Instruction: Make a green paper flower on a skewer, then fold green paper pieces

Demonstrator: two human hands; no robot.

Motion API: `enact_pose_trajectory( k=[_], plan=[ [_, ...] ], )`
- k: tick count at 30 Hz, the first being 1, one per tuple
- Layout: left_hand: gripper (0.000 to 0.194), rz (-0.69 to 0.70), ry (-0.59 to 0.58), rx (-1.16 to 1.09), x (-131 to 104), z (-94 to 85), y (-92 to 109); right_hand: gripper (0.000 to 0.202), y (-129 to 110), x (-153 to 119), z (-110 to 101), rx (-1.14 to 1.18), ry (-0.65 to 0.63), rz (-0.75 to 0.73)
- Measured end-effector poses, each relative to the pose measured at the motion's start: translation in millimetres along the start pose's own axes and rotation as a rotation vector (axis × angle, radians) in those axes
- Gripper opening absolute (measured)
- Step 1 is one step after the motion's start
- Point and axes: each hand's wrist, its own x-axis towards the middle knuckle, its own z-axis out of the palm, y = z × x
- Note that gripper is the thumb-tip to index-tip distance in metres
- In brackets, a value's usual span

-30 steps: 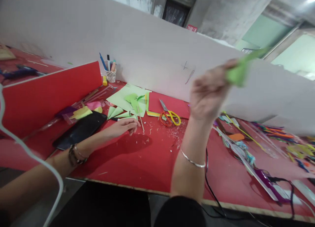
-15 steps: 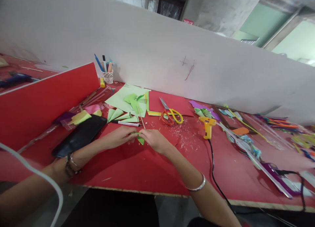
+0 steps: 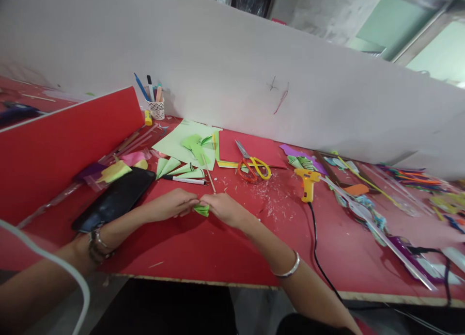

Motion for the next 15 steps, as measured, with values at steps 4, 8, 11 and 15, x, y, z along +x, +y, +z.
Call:
enact_pose_trajectory(
  k=[4,8,11,15],
  plan=[
    [0.031,0.090,0.111,0.451,2,3.1,-3,0.037,-2,-3,0,0.341,-0.003,0.139],
    [0.032,0.309,0.181,0.729,0,2.0,-1,0.046,0,-5,-2,0.843,-0.253,0.186],
    [0.029,0.447,0.212,0.844,-4,0.8,6,0.041,5,-5,-6,1.028,-0.454,0.149],
    [0.027,0.529,0.294,0.911,-5,2.7,9,0.036,9,-3,-10,1.051,-0.496,0.133]
  ],
)
